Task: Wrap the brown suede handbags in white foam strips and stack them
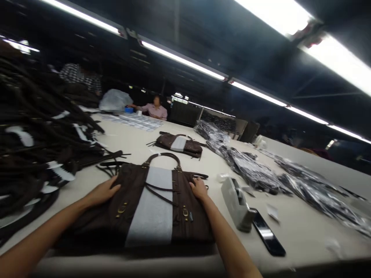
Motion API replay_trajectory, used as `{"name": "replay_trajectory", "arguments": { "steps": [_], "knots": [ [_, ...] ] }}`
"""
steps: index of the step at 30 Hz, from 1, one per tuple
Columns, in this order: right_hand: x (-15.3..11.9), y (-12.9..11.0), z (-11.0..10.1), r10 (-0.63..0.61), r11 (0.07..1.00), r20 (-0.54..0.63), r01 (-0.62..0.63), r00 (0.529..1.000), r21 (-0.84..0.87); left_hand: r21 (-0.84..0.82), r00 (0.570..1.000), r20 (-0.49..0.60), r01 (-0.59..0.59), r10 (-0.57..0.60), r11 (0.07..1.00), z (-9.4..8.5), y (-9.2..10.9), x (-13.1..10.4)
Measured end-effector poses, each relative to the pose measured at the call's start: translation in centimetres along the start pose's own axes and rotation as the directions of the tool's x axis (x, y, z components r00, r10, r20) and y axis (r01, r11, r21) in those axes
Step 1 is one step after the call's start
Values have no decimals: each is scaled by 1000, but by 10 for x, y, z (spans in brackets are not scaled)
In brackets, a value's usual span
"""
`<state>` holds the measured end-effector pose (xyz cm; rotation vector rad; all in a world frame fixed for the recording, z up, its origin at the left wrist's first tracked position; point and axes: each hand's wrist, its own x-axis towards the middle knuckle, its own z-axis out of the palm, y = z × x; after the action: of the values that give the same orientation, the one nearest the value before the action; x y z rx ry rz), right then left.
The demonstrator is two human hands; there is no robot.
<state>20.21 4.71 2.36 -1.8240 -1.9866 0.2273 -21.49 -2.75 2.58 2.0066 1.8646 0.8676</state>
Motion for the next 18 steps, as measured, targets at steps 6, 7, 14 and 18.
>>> {"name": "replay_trajectory", "arguments": {
  "steps": [6,7,14,18],
  "knots": [
    [6,14,12,-59,998,-20,59,998,-8,55,998,-50,-47,50,997,16,-6,-4],
    [5,14,14,-48,999,-29,47,998,-17,102,995,-81,-43,51,994,18,-7,-7],
    [4,9,15,-50,998,-10,49,999,-28,-44,993,-120,-24,18,999,15,0,-8],
    [7,2,9,-86,996,41,85,995,35,-181,998,-67,-12,0,983,14,-2,14]
  ]
}}
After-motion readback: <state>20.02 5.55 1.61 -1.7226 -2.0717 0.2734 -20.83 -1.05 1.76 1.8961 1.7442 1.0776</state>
